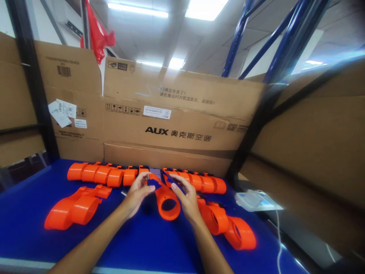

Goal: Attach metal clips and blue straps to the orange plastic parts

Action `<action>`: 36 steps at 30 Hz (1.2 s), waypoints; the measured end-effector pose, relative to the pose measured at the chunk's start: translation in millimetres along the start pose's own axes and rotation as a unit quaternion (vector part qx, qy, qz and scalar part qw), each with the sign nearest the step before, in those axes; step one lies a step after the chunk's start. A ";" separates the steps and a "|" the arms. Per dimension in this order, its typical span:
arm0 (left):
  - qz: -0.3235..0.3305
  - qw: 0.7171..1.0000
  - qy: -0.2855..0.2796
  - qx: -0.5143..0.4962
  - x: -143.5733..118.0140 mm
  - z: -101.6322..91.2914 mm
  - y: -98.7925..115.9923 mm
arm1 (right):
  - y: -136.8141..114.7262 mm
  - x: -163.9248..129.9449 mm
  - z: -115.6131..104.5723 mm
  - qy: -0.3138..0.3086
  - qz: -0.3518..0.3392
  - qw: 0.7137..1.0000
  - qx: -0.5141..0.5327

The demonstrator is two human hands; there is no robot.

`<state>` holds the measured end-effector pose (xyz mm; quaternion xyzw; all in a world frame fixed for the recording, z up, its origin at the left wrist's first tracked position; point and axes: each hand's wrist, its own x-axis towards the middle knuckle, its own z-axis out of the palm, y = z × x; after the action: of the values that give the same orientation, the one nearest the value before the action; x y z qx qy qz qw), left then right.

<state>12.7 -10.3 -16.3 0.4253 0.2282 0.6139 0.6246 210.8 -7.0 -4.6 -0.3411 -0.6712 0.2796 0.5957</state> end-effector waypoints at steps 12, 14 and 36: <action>0.011 0.999 0.013 0.028 -0.2 2.4 1.7 | 4.9 -1.0 2.4 -0.049 -0.011 0.998 -0.036; 0.014 0.999 0.015 0.031 -0.2 2.2 1.5 | 4.4 -1.2 2.8 -0.049 -0.004 0.998 -0.037; 0.101 0.977 -0.084 0.167 2.9 -9.2 -0.4 | 2.6 -7.3 -3.4 -0.097 -0.150 0.955 -0.238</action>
<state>5.9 -5.1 -20.8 0.5944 0.2301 0.5891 0.4966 214.9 -11.3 -10.7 -0.3400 -0.8160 0.0509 0.4647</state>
